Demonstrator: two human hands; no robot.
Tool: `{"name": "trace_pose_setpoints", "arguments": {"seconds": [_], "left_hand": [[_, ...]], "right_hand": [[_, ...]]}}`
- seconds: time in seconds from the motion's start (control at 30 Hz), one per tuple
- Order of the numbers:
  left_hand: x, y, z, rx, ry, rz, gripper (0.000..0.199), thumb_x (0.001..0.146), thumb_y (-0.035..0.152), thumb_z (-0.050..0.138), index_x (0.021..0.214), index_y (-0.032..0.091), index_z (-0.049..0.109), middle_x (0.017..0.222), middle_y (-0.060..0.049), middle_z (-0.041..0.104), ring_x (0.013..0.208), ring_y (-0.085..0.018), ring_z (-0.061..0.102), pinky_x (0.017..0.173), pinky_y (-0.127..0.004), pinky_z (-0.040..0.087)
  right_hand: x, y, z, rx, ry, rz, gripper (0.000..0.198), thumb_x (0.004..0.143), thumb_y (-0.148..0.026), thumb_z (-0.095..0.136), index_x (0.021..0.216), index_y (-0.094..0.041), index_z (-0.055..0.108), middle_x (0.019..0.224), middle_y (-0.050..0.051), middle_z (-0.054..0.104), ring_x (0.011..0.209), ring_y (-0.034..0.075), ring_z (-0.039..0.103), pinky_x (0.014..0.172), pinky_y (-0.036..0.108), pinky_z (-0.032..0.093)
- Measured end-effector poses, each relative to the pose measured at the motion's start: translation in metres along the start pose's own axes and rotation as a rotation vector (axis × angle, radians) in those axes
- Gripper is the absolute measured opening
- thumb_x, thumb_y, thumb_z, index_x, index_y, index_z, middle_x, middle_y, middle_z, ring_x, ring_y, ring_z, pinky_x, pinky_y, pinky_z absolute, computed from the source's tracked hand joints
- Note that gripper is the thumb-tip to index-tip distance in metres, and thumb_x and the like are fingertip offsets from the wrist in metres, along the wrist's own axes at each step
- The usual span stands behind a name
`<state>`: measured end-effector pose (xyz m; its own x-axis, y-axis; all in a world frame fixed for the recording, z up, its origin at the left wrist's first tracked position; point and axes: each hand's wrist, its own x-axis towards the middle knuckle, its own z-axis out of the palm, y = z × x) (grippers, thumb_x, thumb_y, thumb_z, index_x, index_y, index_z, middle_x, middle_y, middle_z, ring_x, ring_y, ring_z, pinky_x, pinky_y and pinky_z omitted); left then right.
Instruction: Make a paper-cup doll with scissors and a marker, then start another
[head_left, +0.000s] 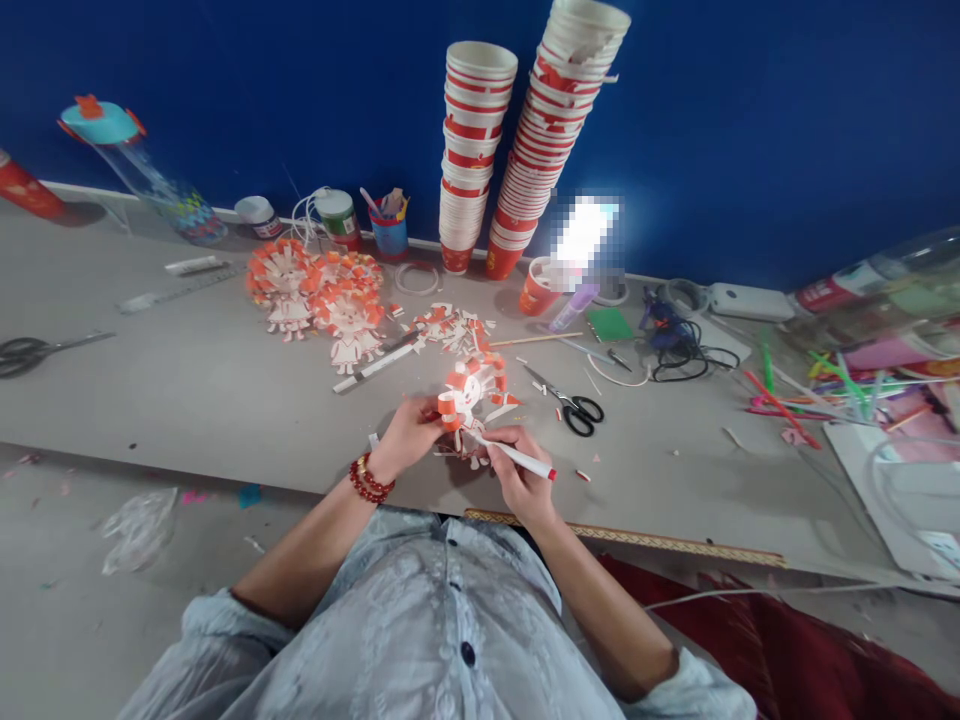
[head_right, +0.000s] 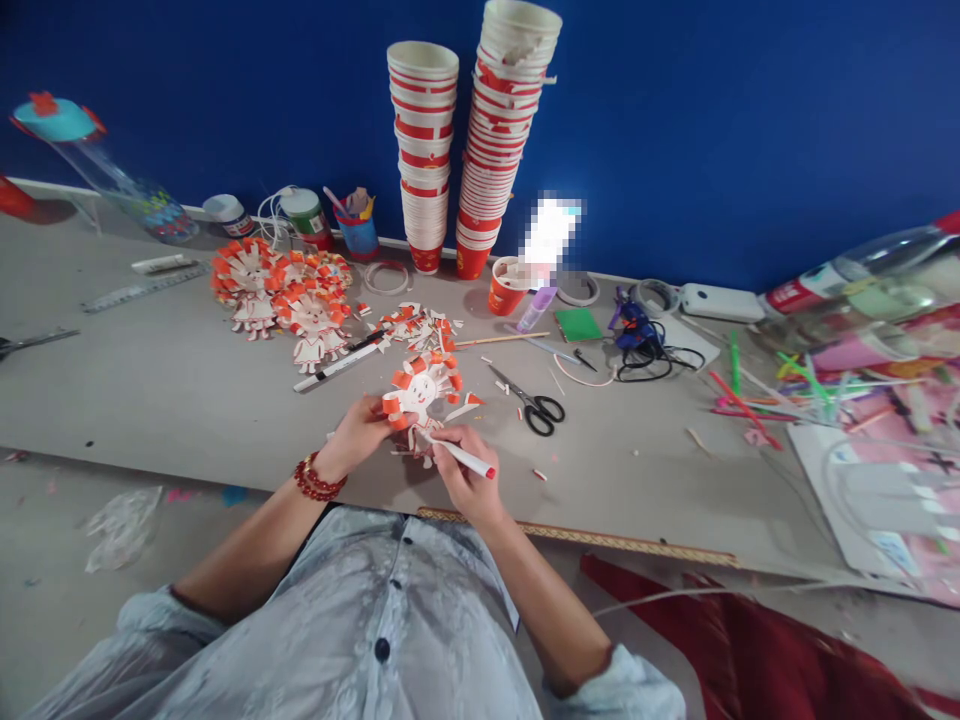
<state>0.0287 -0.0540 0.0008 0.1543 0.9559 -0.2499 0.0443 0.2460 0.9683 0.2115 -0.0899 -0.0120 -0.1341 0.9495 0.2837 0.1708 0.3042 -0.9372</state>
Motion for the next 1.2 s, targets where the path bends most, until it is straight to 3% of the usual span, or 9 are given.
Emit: {"name": "trace_pose_setpoints", "arguments": {"seconds": [0.23, 0.87, 1.2], "left_hand": [[0.0011, -0.0026, -0.0016, 0.091, 0.037, 0.038, 0.011, 0.074, 0.026, 0.067, 0.071, 0.016, 0.069, 0.068, -0.001, 0.073, 0.066, -0.018, 0.067, 0.061, -0.024, 0.051], [0.0008, -0.0041, -0.0014, 0.096, 0.046, 0.022, 0.014, 0.074, 0.030, 0.068, 0.071, 0.015, 0.068, 0.065, 0.000, 0.071, 0.062, -0.016, 0.065, 0.058, -0.024, 0.049], [0.0000, -0.0018, -0.0003, 0.085, 0.052, 0.018, 0.013, 0.073, 0.028, 0.067, 0.070, 0.016, 0.067, 0.064, 0.001, 0.070, 0.060, -0.016, 0.063, 0.057, -0.023, 0.049]], "right_hand": [[-0.0011, 0.0036, -0.0014, -0.016, -0.037, -0.016, 0.009, 0.091, -0.022, 0.056, 0.094, -0.021, 0.064, 0.071, 0.002, 0.069, 0.058, 0.016, 0.063, 0.054, 0.027, 0.048], [-0.0022, 0.0047, -0.0022, 0.016, -0.055, -0.001, 0.010, 0.090, -0.021, 0.055, 0.093, -0.022, 0.065, 0.069, 0.001, 0.068, 0.057, 0.016, 0.061, 0.055, 0.027, 0.047], [-0.0006, 0.0009, -0.0010, -0.018, 0.000, 0.008, 0.010, 0.090, -0.021, 0.056, 0.095, -0.021, 0.064, 0.072, 0.002, 0.069, 0.059, 0.016, 0.062, 0.055, 0.027, 0.048]]}}
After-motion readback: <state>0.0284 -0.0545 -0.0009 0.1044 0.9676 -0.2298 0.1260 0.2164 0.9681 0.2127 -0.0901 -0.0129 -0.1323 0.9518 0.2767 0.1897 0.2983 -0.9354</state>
